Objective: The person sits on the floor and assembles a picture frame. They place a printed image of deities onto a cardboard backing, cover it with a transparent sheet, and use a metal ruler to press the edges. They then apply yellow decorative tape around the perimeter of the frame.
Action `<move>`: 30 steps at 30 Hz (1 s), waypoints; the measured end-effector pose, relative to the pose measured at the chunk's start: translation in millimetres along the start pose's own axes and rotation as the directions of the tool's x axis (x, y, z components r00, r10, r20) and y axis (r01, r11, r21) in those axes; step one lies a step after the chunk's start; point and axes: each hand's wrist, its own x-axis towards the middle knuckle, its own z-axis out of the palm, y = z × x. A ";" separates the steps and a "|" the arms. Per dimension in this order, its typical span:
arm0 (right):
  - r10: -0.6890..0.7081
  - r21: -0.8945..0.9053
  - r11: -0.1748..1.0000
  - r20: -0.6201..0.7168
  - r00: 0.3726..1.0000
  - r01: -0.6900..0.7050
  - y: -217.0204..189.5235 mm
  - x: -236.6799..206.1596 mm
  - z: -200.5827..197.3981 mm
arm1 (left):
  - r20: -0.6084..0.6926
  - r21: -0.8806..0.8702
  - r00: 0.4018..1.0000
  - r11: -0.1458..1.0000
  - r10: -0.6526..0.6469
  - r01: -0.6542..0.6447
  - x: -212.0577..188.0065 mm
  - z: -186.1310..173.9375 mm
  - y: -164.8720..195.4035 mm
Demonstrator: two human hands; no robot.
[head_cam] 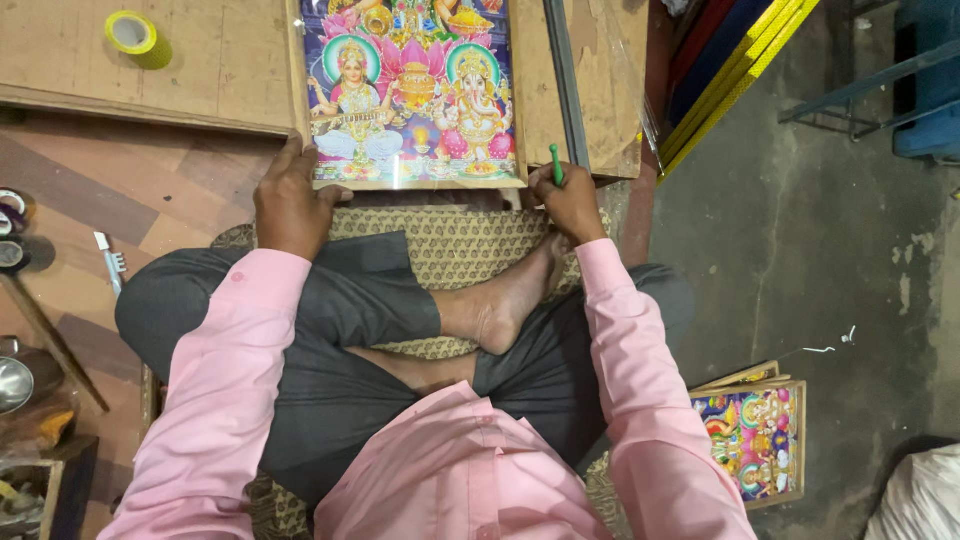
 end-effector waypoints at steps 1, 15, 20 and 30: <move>-0.033 -0.059 0.998 0.017 0.999 0.034 -3.1 -0.6 -1.4 | 0.001 -0.005 1.000 1.000 -0.006 0.006 -0.1 0.1 -0.1; -0.044 -0.307 0.952 -0.095 0.995 0.013 6.1 7.9 -7.5 | -0.029 -0.041 0.999 0.999 0.029 -0.030 1.1 3.9 -8.2; -0.021 -0.240 0.970 -0.162 0.987 -0.019 -0.7 -18.2 -8.2 | -0.030 -0.067 1.000 0.998 0.008 -0.010 1.4 4.8 -9.8; -0.154 -0.449 0.893 -0.253 0.955 0.025 -42.3 -35.8 32.0 | -0.025 -0.048 1.000 0.999 0.005 -0.007 2.6 4.8 -14.4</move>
